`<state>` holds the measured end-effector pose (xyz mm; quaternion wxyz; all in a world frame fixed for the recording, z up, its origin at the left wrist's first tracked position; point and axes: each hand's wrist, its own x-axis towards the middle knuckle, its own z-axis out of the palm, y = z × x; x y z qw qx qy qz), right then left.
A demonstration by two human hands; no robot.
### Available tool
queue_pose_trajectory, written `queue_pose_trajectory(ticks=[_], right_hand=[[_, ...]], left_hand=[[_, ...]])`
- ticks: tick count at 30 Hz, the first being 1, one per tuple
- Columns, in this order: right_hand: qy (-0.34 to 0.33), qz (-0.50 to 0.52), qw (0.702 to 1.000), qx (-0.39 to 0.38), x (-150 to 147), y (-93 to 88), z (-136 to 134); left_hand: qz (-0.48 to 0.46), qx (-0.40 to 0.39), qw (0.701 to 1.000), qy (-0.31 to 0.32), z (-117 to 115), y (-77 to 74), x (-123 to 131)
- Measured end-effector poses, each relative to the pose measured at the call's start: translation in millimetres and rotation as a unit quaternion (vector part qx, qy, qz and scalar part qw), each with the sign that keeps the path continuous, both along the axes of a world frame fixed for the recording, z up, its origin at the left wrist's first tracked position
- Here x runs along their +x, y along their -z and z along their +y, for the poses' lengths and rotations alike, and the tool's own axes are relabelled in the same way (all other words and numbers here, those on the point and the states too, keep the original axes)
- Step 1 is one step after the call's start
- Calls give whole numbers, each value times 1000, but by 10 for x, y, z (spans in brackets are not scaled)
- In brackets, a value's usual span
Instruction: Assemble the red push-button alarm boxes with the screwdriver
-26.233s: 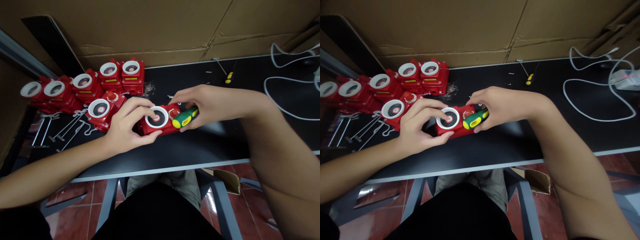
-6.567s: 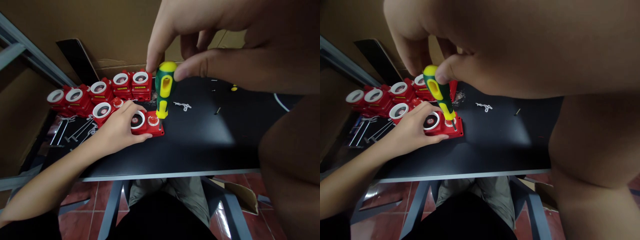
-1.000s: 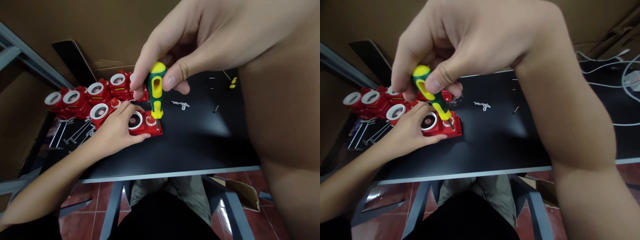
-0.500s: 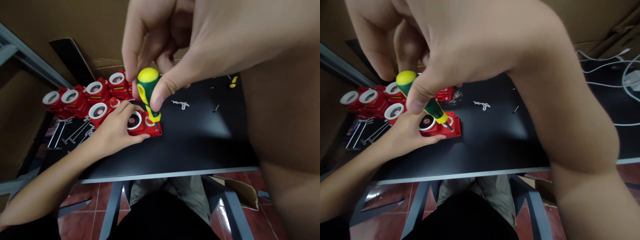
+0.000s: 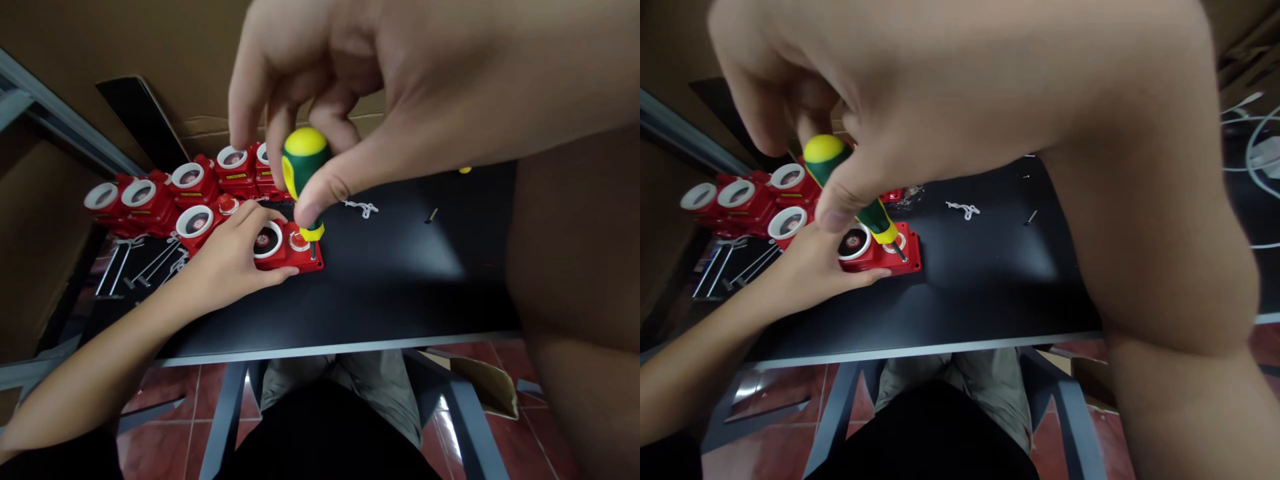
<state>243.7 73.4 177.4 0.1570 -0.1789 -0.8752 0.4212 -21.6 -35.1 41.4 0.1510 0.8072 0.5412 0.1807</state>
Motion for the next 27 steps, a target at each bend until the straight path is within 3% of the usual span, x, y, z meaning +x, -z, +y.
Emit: queue_pose_trajectory(ticks=[1, 3, 6, 8, 10, 11, 14, 16, 19, 24, 27], right_hand=[[-9, -31, 995, 92, -30, 3, 23], [-57, -64, 956, 279, -84, 36, 82], [-146, -22, 955, 258, -122, 106, 146], [-158, 5, 965, 208, -108, 102, 101], [-98, 56, 979, 171, -58, 32, -27], [-26, 95, 982, 164, -16, -20, -105], [186, 220, 940, 185, 176, -157, -255], [244, 177, 932, 202, 345, -147, -201], [298, -23, 926, 229, 643, 117, 95], [374, -163, 879, 247, 1131, 893, 620], [361, -198, 880, 237, 1226, 1191, 691]], left_hand=[[-3, -1, 1000, 7, 0, -13, 2], [-8, -1, 1000, 19, 1, -29, 3], [-6, 1, 1000, 10, 0, -13, 7], [-6, -4, 1000, 0, 0, 13, 17], [-7, -13, 1000, 2, 1, 33, 33], [-4, -18, 1000, 1, 2, 37, 43], [-1, -30, 1000, -6, -3, 36, 71], [-4, -29, 999, -15, -17, 40, 80], [-22, -20, 1000, -6, -41, 77, 70], [-78, 22, 996, 30, -58, 179, 48], [-80, 42, 995, 36, -53, 236, 47]])
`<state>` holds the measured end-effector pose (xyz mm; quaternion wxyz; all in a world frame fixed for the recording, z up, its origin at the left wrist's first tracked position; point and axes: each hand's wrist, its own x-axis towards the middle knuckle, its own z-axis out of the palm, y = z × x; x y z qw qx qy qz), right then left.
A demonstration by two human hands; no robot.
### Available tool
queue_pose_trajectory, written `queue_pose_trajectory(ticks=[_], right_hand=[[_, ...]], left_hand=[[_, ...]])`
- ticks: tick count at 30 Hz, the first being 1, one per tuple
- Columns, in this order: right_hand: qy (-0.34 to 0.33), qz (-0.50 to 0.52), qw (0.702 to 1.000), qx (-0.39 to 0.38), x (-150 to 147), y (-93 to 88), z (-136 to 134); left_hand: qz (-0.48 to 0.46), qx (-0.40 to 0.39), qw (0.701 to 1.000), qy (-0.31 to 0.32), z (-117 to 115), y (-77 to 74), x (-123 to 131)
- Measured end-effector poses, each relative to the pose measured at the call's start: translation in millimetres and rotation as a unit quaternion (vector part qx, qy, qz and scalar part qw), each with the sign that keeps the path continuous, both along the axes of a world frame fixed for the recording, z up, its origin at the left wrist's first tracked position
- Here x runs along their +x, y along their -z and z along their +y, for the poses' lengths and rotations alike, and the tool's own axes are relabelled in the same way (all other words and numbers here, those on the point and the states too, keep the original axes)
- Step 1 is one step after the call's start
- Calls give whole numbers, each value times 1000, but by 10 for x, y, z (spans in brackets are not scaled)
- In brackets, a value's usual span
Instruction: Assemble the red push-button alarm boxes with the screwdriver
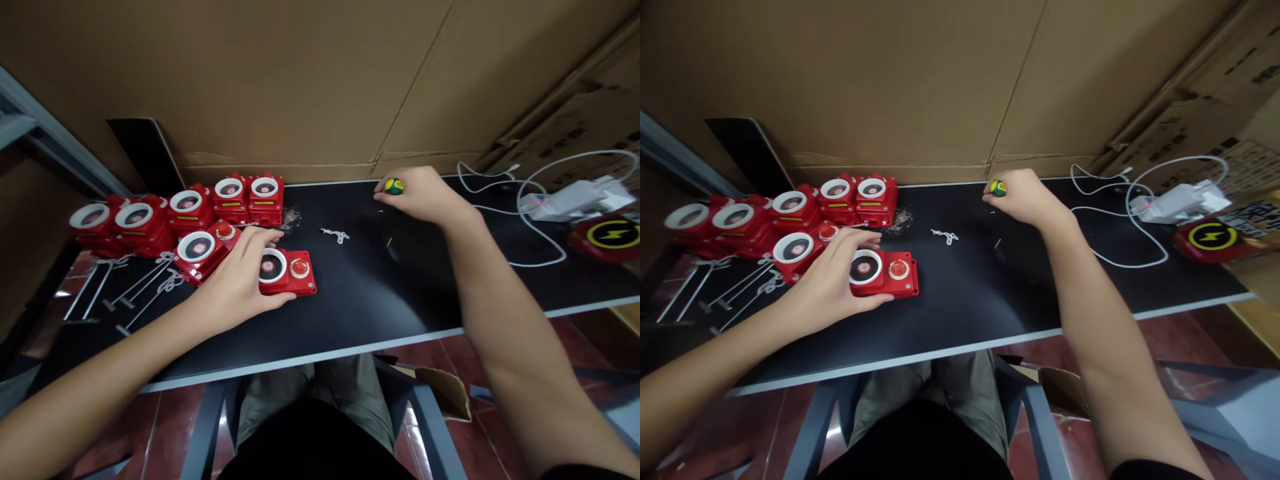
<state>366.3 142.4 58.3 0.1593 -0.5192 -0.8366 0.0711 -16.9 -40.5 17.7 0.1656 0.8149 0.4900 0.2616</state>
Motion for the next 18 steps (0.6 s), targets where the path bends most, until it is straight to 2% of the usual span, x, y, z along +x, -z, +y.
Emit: queue_pose_trajectory(ticks=[4, 8, 13, 18], right_hand=[[-91, -12, 995, -36, -209, 159, -142], [-164, -8, 986, -29, -469, 223, -311], [-176, -14, 984, -19, -499, 237, -358], [-172, -62, 981, -59, -465, 306, -309]], left_hand=[[5, 26, 1000, 2, 1, 59, 3], [21, 20, 1000, 6, -10, 14, 19], [43, -1, 999, 13, -12, -75, 35], [42, 18, 999, 23, -8, -54, 25]])
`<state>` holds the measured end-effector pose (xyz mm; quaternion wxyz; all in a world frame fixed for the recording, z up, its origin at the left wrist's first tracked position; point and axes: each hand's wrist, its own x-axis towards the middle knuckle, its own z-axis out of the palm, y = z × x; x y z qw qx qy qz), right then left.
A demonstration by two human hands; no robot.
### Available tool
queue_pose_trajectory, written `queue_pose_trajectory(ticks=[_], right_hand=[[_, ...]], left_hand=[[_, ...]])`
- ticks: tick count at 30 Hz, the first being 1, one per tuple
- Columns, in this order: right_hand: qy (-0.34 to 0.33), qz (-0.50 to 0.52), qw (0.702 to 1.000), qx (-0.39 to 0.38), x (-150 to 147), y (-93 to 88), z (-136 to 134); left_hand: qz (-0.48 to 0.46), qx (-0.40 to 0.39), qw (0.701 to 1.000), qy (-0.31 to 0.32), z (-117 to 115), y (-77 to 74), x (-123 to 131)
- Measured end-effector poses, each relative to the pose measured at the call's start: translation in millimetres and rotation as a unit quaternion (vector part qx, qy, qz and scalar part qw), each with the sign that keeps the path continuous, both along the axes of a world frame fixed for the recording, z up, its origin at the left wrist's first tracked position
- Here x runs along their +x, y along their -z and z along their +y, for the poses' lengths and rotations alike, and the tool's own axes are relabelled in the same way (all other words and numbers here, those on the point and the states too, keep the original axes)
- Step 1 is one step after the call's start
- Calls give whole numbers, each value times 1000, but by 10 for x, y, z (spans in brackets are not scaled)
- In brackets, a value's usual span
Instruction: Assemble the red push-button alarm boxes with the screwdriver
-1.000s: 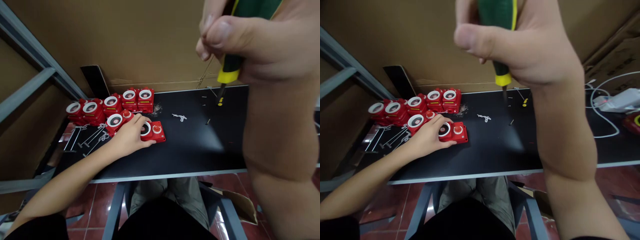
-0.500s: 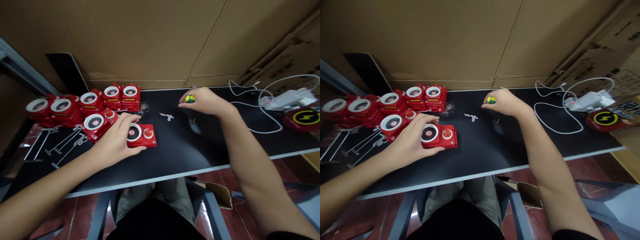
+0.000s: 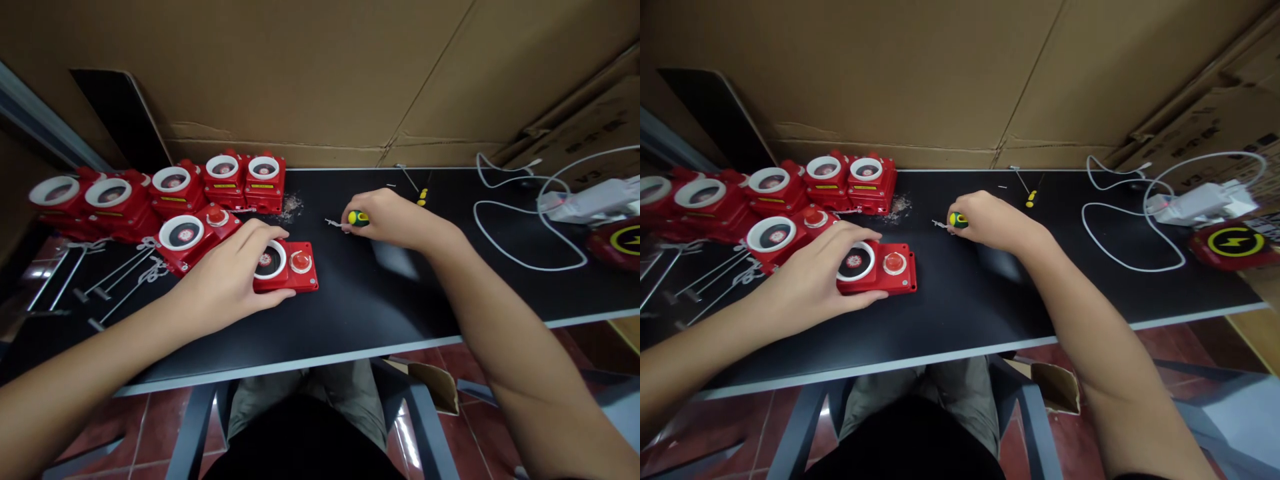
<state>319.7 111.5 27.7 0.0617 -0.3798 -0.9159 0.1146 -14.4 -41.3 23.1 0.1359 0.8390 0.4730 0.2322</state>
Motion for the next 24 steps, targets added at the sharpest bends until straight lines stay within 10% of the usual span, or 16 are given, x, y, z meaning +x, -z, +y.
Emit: queue_pose_trajectory(ticks=[24], right_hand=[[262, -57, 963, 26, 507, -615, 53]], left_hand=[[22, -7, 1000, -13, 16, -73, 20]])
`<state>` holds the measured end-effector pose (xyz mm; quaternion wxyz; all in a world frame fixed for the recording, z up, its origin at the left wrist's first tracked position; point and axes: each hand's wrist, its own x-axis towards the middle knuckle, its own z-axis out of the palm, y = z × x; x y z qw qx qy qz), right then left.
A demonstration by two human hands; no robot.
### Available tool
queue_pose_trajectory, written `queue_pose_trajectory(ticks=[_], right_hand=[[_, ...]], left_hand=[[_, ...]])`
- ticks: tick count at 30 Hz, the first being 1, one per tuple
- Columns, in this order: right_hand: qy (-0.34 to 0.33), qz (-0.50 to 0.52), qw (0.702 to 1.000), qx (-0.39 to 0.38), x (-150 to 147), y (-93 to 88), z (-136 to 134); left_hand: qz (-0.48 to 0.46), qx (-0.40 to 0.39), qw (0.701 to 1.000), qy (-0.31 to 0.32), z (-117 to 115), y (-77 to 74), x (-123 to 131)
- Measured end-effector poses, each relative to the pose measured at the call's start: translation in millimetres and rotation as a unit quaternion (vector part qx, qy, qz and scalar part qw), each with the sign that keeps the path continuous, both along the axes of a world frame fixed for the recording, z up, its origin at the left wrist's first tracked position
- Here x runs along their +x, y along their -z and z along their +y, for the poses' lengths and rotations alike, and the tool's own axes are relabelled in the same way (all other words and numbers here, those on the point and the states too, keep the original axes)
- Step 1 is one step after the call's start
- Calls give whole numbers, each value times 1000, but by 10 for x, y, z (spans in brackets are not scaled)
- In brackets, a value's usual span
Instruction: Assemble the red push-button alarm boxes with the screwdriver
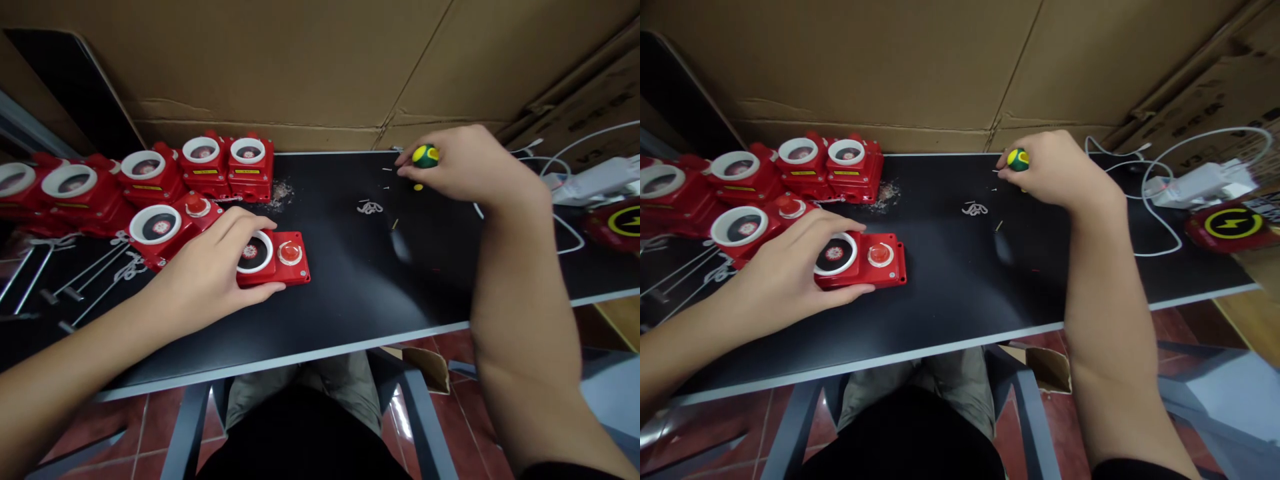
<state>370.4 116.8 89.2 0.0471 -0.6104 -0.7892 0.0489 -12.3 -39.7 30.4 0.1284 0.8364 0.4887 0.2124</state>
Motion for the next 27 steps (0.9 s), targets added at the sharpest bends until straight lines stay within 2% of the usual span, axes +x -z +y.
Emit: queue_pose_trajectory(ticks=[3, 9, 18, 23, 27], right_hand=[[21, -26, 999, -16, 11, 46, 31], [2, -41, 998, -45, 0, 177, 100], [-80, 19, 997, 4, 76, 289, 209], [-136, 40, 988, -56, -23, 373, 194], [-147, 20, 985, -87, -124, 405, 185]], left_hand=[[1, 6, 1000, 3, -1, 9, -5], [11, 19, 1000, 7, -18, 11, -33], [-8, 11, 1000, 7, -14, 24, -35], [10, 20, 1000, 7, -29, 6, -28], [10, 23, 1000, 8, -28, 3, -29]])
